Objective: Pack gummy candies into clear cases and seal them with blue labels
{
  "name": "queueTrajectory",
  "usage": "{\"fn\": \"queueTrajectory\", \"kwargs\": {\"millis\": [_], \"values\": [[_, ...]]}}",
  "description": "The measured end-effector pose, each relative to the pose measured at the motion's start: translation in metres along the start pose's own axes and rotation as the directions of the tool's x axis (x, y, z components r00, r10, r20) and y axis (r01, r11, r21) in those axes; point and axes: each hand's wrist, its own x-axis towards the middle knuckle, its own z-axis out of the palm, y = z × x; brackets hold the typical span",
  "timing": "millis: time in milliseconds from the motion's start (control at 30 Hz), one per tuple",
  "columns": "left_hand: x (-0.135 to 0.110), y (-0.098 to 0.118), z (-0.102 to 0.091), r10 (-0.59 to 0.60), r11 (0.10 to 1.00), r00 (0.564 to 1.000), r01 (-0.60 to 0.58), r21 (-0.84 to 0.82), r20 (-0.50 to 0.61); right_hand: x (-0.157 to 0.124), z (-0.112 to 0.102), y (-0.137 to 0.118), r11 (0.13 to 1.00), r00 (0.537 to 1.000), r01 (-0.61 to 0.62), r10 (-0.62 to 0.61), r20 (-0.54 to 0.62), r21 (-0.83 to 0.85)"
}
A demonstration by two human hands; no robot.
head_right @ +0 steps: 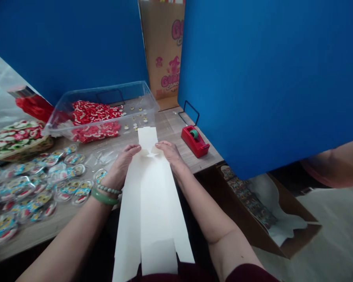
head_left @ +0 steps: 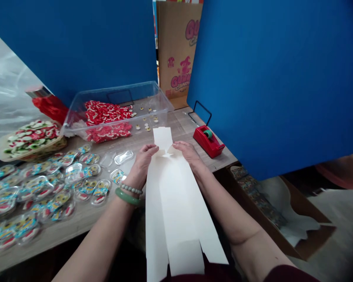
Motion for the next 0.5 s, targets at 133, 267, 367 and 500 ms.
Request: {"fn": "queueTrajectory", "kwargs": {"millis": [133,267,367,500], "values": [[0.011,-0.008,-0.007,0.010,0.998,0.996,-0.015,-0.060,-0.090,0.016,0.006,0.015,0.999,0.996,-0.028,0.026,-0.087,-0.020],[0.012,-0.016,-0.009,0.129,0.990,0.991,-0.130,-0.057,-0.019,0.016,0.009,0.026,0.996,1.000,0.026,-0.027,-0.010,-0.087],[0.010,-0.018,-0.007,0.090,0.995,0.995,-0.089,-0.038,0.049,0.009,0.007,0.025,0.984,0.987,0.115,-0.098,0.124,-0.133],[0.009,-0.019,-0.007,0.027,0.998,0.998,-0.023,-0.053,0.061,0.008,0.003,0.021,1.000,0.982,0.026,-0.022,0.187,-0.017]]}}
